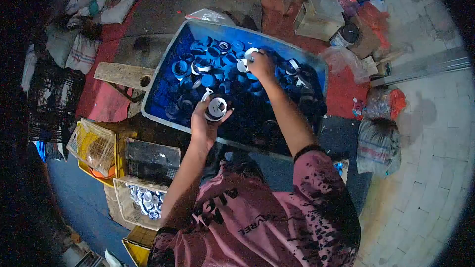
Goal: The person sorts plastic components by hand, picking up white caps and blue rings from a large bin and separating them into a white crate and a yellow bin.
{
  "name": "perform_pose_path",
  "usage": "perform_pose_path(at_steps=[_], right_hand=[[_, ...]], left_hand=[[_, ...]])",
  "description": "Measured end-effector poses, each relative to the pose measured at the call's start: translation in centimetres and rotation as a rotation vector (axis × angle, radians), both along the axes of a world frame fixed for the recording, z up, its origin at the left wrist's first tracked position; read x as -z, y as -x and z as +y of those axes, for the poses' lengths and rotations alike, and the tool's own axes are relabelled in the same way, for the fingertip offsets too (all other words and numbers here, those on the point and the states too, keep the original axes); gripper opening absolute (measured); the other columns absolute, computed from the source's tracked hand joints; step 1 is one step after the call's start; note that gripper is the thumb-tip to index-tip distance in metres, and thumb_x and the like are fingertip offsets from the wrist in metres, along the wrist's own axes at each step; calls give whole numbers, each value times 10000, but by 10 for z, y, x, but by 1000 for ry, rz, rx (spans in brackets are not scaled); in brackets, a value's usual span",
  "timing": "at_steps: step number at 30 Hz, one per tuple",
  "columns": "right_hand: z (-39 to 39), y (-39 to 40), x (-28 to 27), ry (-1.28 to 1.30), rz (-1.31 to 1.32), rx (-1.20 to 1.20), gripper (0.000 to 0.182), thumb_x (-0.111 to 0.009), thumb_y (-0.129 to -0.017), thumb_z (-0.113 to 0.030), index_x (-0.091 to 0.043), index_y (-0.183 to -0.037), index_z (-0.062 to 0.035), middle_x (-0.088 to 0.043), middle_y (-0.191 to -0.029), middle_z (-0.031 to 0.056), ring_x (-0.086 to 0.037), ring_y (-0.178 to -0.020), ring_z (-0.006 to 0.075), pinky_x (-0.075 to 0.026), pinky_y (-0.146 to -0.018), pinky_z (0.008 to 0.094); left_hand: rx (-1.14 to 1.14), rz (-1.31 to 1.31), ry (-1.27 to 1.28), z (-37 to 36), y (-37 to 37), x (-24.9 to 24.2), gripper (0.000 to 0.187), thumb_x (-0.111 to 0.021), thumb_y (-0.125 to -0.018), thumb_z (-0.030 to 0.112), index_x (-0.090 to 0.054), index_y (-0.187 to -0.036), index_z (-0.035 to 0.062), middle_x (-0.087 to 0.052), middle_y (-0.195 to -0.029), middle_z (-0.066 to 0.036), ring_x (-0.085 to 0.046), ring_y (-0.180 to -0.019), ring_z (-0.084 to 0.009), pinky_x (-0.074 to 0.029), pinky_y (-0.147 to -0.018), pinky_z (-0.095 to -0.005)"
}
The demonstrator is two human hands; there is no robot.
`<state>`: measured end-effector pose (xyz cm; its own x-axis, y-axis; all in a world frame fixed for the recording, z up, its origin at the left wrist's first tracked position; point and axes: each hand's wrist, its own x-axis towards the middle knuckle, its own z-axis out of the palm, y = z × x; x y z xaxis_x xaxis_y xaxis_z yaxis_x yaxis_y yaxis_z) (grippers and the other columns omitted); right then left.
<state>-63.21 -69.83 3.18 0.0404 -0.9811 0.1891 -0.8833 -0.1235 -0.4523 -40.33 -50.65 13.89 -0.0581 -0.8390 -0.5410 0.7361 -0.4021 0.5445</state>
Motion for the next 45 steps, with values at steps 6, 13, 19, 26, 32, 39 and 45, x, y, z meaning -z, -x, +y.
perform_pose_path(at_steps=[6, 13, 19, 26, 32, 39, 45], right_hand=[[-24, -26, 1, -257, 272, 152, 454, -832, -716, -344, -748, -1088, -98, -633, -1257, 134, -626, -1121, 367, -510, -972, 479], [-40, -18, 12, -304, 289, 78, 349, -806, -710, -231, -777, -1027, -88, -711, -1126, 197, -686, -1064, 352, -544, -947, 441], [-3, -17, -32, -113, 56, -34, 326, -784, -768, -195, -756, -1059, -52, -698, -1126, 196, -662, -1061, 376, -529, -939, 429], [120, -71, -111, 8, -720, -357, 204, -659, -802, 38, -641, -1004, 10, -630, -1244, 127, -618, -1128, 263, -488, -935, 329], [212, -152, -122, 50, -905, -454, 275, -612, -778, 40, -588, -1051, 19, -551, -1322, 197, -537, -1232, 325, -423, -1035, 384], [282, -259, -98, 91, -997, -517, 381, -589, -762, -3, -560, -1142, -11, -514, -1345, 209, -473, -1268, 377, -338, -1098, 468], [353, -351, -99, -182, -1166, -699, 448, -544, -818, -234, -554, -1199, 2, -484, -1394, 202, -435, -1311, 353, -291, -1134, 469]], left_hand=[[-14, 2, -17, 8, -5, -6, 365, -517, -990, 316, -555, -1263, 77, -638, -1209, -95, -656, -1114, -308, -564, -954, -530], [-53, -1, 4, 16, -13, -15, 371, -506, -994, 328, -565, -1260, 77, -622, -1238, -100, -639, -1144, -303, -554, -963, -532], [-130, 103, 58, 20, -22, -28, 405, -470, -1004, 368, -561, -1271, 77, -614, -1254, -93, -595, -1190, -285, -500, -1018, -578], [-244, 148, 175, 18, -26, -28, 481, -439, -1001, 430, -552, -1300, 72, -604, -1286, -91, -572, -1219, -264, -454, -1052, -538], [-406, 241, 240, 49, -57, -27, 477, -483, -995, 434, -561, -1311, 84, -613, -1332, -86, -565, -1239, -266, -399, -1093, -431], [-741, 129, 237, 119, -118, -36, 486, -511, -970, 412, -542, -1323, 79, -612, -1323, -107, -578, -1218, -280, -424, -1086, -434], [-1043, 239, 298, 201, -192, -18, 487, -516, -986, 340, -493, -1391, 71, -596, -1358, -106, -575, -1233, -265, -434, -1087, -433]])
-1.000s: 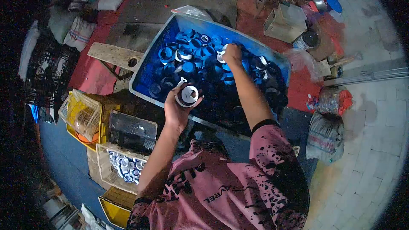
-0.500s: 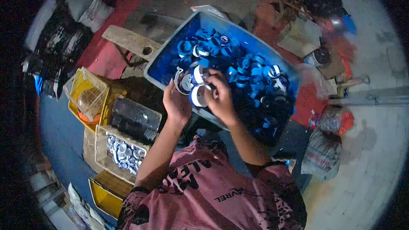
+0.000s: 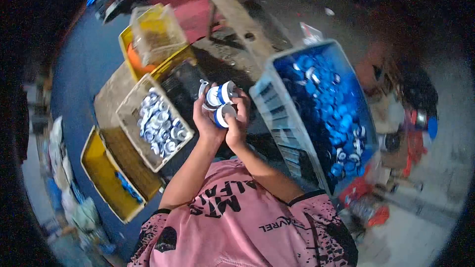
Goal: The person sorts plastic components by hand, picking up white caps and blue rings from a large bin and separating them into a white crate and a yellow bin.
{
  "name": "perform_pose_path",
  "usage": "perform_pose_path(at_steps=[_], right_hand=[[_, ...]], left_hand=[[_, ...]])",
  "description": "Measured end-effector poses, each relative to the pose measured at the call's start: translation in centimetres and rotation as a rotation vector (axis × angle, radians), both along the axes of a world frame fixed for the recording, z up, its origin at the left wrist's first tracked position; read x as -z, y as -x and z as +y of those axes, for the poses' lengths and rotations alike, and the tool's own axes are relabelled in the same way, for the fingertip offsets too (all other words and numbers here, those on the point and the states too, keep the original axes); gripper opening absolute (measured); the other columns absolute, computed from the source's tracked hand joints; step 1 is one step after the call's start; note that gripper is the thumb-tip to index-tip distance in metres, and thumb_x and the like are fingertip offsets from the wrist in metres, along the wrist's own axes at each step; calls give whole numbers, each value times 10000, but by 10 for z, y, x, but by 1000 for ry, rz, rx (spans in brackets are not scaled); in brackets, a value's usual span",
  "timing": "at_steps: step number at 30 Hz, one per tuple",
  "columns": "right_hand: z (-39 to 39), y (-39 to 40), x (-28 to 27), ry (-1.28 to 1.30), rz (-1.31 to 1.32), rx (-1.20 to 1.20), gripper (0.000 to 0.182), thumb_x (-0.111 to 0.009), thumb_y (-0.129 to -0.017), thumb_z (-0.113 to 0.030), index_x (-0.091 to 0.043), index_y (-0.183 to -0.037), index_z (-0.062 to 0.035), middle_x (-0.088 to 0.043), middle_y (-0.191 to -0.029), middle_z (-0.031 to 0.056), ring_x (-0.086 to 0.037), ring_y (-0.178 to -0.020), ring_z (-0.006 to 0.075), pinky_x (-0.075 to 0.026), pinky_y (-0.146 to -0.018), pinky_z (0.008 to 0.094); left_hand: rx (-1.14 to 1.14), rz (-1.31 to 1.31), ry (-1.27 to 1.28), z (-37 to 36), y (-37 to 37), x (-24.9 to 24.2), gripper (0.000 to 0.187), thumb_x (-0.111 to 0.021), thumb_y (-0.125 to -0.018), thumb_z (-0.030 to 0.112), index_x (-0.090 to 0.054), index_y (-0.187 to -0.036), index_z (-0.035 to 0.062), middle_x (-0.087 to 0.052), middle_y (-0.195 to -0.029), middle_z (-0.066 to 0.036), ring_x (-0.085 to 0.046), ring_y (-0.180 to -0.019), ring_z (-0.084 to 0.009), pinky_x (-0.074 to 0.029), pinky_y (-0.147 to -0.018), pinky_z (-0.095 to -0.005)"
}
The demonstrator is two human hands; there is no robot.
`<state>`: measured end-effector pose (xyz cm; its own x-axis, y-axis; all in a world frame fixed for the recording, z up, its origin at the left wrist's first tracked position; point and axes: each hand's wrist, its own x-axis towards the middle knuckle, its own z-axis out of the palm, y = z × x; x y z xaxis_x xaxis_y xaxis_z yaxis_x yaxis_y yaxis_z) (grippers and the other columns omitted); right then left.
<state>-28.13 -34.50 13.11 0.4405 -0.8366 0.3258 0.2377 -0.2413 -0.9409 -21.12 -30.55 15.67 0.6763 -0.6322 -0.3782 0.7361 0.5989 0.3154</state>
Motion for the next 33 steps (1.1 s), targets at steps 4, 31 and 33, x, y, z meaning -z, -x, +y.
perform_pose_path(at_steps=[4, 31, 33], right_hand=[[54, -57, 15, -146, -15, -267, 413, -499, -907, -298, -565, -1178, 7, -498, -1385, 201, -434, -1330, 325, -296, -1134, 424], [191, -183, 107, -663, 469, -630, 341, -658, -963, -316, -626, -1188, -62, -647, -1047, 24, -606, -930, 111, -511, -814, 302], [165, -143, 113, -526, 485, -594, 243, -681, -950, -247, -669, -1097, -54, -663, -955, 6, -608, -867, 82, -507, -770, 266]], left_hand=[[-161, -34, -122, 74, -51, 3, 425, -543, -983, 323, -564, -1311, 54, -669, -1185, -86, -653, -1082, -227, -502, -977, -388], [-126, 215, -309, 268, -187, 100, 878, -566, -915, 546, -187, -1588, 128, -196, -1627, -175, -185, -1514, -328, -194, -1186, -567], [58, 132, -346, 245, -169, 103, 764, -565, -924, 541, -329, -1522, 129, -305, -1580, -154, -272, -1475, -311, -219, -1180, -542]])
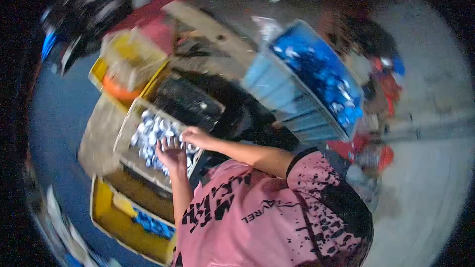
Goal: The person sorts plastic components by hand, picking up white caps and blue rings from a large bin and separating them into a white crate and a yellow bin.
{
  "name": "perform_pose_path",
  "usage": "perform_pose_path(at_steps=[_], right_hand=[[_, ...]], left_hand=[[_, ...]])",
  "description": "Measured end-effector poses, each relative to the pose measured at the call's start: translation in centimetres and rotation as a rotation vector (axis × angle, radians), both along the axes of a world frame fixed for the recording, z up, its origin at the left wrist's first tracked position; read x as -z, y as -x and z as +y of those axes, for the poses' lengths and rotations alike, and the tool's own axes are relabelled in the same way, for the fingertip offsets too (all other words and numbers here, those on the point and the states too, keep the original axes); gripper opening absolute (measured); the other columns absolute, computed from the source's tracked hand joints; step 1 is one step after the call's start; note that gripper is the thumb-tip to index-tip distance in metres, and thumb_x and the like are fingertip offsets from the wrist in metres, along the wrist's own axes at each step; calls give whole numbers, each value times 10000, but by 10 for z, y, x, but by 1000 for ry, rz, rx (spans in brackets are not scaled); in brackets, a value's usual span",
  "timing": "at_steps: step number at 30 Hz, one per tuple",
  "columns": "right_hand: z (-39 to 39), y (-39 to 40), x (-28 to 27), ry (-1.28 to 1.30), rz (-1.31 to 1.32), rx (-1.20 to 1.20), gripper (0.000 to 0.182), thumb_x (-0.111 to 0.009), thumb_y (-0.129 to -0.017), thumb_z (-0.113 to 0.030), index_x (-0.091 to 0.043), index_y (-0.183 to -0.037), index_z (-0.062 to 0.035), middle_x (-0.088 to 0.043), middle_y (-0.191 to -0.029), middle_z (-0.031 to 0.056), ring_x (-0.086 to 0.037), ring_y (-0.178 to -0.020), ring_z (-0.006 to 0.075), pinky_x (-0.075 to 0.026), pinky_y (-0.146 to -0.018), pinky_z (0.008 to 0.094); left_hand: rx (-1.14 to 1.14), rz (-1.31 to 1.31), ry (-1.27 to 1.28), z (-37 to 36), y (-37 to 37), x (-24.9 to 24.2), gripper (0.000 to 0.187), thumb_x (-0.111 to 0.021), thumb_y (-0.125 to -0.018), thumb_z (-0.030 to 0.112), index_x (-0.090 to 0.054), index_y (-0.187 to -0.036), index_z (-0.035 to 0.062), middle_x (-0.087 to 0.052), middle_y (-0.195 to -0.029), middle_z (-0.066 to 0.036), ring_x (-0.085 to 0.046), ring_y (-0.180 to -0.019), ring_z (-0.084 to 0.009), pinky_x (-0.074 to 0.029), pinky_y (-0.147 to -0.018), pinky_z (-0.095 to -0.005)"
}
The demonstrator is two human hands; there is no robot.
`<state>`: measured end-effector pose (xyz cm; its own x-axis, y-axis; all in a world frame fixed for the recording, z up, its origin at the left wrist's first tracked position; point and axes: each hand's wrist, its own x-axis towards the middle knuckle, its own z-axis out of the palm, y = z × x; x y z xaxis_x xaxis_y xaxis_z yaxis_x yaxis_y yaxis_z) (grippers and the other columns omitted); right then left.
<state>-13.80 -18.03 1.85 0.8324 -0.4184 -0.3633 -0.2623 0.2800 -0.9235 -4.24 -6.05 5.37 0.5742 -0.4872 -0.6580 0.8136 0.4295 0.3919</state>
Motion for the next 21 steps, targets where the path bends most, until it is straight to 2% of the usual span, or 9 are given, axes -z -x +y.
perform_pose_path(at_steps=[4, 6, 9, 12, 13, 15, 17, 19, 21], right_hand=[[-44, 78, -31, 310, 74, 107, 217, -659, -961, -224, -690, -1031, -20, -714, -947, 56, -636, -872, 118, -512, -792, 299], [-66, 114, -46, 403, 86, 222, 227, -674, -912, -236, -682, -978, -19, -699, -877, 48, -634, -846, 135, -508, -766, 320], [-95, 163, -79, 424, -53, 384, 232, -671, -937, -211, -672, -1042, -4, -695, -947, 94, -643, -844, 158, -514, -772, 326], [-132, 221, -138, 521, -22, 449, 232, -644, -957, -182, -664, -1083, 12, -692, -971, 107, -653, -880, 178, -522, -794, 335], [-146, 244, -154, 620, 20, 474, 203, -653, -966, -156, -682, -1118, -25, -690, -995, 59, -640, -907, 119, -517, -803, 291], [-179, 287, -168, 737, 9, 540, 191, -653, -963, -146, -691, -1106, -25, -699, -988, 70, -650, -908, 122, -522, -810, 296], [-207, 329, -188, 723, 2, 626, 189, -653, -963, -142, -698, -1108, -28, -707, -990, 66, -658, -905, 124, -528, -816, 301], [-251, 378, -174, 642, 24, 691, 191, -652, -970, -152, -696, -1104, -24, -720, -1029, 70, -672, -912, 137, -536, -805, 291], [-294, 417, -161, 549, 228, 741, 265, -684, -947, -216, -687, -1129, -23, -709, -1087, 108, -669, -1008, 196, -524, -885, 336]], left_hand=[[366, 27, 224, -57, 28, -4, 485, -526, -984, 446, -547, -1334, 111, -592, -1362, -128, -485, -1340, -347, -365, -1124, -485], [557, -10, 283, -92, 47, -23, 547, -492, -992, 455, -513, -1374, 64, -515, -1445, -129, -445, -1375, -352, -360, -1125, -485], [783, -90, 296, -139, 75, -36, 538, -489, -999, 433, -521, -1399, 75, -506, -1464, -118, -478, -1344, -332, -373, -1123, -472], [886, -105, 328, -190, 117, -54, 506, -487, -1005, 417, -543, -1363, 63, -517, -1453, -114, -492, -1327, -322, -378, -1119, -460], [913, -108, 335, -207, 132, -61, 503, -487, -1007, 415, -544, -1359, 61, -520, -1451, -113, -494, -1325, -322, -380, -1118, -458], [957, -110, 339, -239, 167, -70, 502, -483, -1011, 418, -537, -1357, 59, -520, -1450, -118, -496, -1325, -318, -384, -1112, -455], [994, -109, 330, -263, 198, -75, 509, -477, -1017, 429, -519, -1363, 58, -513, -1454, -129, -498, -1329, -310, -389, -1102, -456], [1019, -77, 345, -288, 230, -79, 495, -489, -1012, 423, -551, -1342, 60, -566, -1405, -122, -521, -1308, -333, -392, -1114, -460], [1039, -60, 380, -305, 254, -78, 489, -495, -1010, 423, -556, -1334, 62, -594, -1376, -121, -533, -1300, -341, -400, -1109, -464]])
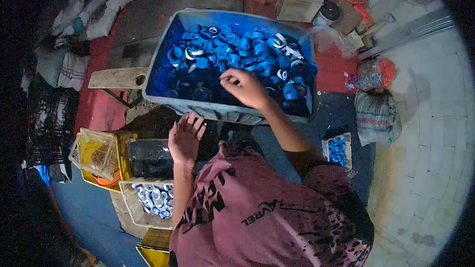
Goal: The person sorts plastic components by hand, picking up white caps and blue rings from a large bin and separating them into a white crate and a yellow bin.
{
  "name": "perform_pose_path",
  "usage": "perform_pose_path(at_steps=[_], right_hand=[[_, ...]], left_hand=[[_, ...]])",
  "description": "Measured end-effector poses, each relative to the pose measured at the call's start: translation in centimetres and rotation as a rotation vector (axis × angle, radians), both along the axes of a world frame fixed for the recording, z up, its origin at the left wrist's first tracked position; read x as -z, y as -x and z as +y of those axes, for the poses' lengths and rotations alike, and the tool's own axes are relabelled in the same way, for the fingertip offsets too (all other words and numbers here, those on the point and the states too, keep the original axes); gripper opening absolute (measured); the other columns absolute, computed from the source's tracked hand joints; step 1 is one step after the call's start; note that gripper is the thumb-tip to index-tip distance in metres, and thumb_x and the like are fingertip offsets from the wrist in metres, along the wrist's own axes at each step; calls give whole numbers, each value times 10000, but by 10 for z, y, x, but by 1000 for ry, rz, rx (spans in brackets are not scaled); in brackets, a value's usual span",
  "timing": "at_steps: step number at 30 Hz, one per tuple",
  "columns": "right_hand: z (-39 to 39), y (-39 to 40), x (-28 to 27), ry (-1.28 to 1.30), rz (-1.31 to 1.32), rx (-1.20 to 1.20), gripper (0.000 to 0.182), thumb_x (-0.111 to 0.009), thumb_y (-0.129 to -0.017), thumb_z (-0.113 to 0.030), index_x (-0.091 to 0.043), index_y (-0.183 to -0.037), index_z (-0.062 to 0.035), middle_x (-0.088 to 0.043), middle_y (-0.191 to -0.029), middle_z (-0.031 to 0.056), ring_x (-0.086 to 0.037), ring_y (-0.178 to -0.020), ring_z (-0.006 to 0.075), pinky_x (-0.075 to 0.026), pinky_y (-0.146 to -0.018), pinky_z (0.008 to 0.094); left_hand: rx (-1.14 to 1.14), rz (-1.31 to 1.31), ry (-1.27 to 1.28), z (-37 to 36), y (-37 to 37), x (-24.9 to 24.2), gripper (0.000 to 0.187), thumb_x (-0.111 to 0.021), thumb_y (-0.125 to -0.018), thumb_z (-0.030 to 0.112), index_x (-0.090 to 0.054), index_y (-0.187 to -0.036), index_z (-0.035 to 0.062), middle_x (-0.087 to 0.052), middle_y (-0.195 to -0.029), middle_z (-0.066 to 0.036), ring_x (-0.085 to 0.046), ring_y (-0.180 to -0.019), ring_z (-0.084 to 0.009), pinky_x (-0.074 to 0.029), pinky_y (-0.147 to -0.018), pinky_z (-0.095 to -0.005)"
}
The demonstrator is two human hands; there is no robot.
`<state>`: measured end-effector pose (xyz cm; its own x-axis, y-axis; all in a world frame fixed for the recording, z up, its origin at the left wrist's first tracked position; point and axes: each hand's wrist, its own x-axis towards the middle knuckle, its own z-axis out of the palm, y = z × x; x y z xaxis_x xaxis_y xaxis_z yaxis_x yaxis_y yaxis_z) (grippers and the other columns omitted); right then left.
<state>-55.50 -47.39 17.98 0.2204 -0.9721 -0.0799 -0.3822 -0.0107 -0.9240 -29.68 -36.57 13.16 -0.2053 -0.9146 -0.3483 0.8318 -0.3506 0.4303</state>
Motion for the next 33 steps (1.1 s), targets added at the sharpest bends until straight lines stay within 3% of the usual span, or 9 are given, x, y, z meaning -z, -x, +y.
perform_pose_path(at_steps=[2, 3, 6, 12, 13, 19, 23, 29, 33], right_hand=[[-40, 32, 34, 206, 376, -30, 423, -743, -883, -338, -675, -1162, -26, -666, -1208, 146, -613, -1159, 270, -470, -997, 396], [-59, 40, 47, 77, 485, -102, 565, -779, -817, -427, -649, -1247, -84, -554, -1372, 193, -474, -1317, 364, -392, -1084, 452], [-111, 44, 112, 167, 381, -152, 684, -838, -698, -432, -643, -1289, -148, -434, -1484, 235, -378, -1377, 436, -370, -1103, 495], [-156, 20, 174, -50, 685, -281, 857, -861, -614, -346, -564, -1406, -205, -177, -1616, 243, -202, -1449, 523, -313, -1165, 564], [-158, 18, 177, -107, 756, -298, 877, -853, -616, -314, -540, -1432, -240, -63, -1641, 220, -156, -1457, 538, -306, -1171, 578], [-154, 2, 171, -168, 750, -309, 856, -774, -697, -138, -475, -1477, -324, -42, -1646, 176, -147, -1441, 583, -281, -1177, 595], [-137, -1, 198, -3, 728, -315, 825, -687, -738, -5, -472, -1461, -339, -79, -1635, 206, -117, -1441, 606, -208, -1178, 648], [-121, 10, 200, -69, 536, -294, 671, -648, -762, 27, -541, -1332, -309, -200, -1588, 264, -210, -1411, 579, -253, -1159, 632], [-115, 16, 198, 82, 444, -385, 708, -585, -834, 6, -471, -1427, -361, -232, -1569, 286, -311, -1380, 530, -289, -1155, 596]], left_hand=[[1, 12, 46, -14, 18, -7, 490, -482, -1013, 421, -554, -1334, 57, -632, -1324, -128, -546, -1291, -359, -414, -1100, -468], [11, 26, 78, -21, 24, -7, 493, -476, -1016, 421, -550, -1337, 55, -634, -1319, -131, -547, -1290, -362, -415, -1100, -469], [-21, -4, 92, -33, 42, -18, 523, -447, -1023, 428, -515, -1370, 43, -649, -1284, -148, -555, -1285, -369, -428, -1088, -474], [-88, -96, 31, -46, 62, -25, 565, -454, -1007, 448, -498, -1394, 39, -572, -1391, -162, -549, -1286, -350, -424, -1085, -464], [-95, -102, 17, -44, 64, -27, 565, -455, -1004, 447, -499, -1392, 39, -569, -1395, -161, -549, -1283, -347, -421, -1085, -463], [-141, -116, -36, -39, 67, -24, 555, -459, -1000, 445, -511, -1384, 47, -566, -1396, -143, -561, -1249, -324, -415, -1072, -458], [-139, -164, -48, -43, 70, -31, 530, -458, -1008, 440, -530, -1372, 62, -581, -1380, -116, -570, -1227, -300, -416, -1050, -446], [-114, -233, -37, -46, 78, -34, 492, -482, -988, 419, -558, -1324, 68, -608, -1324, -105, -587, -1185, -284, -425, -1030, -430], [-119, -295, -48, -49, 80, -35, 464, -492, -971, 394, -568, -1295, 71, -610, -1301, -93, -608, -1134, -273, -428, -1024, -424]])
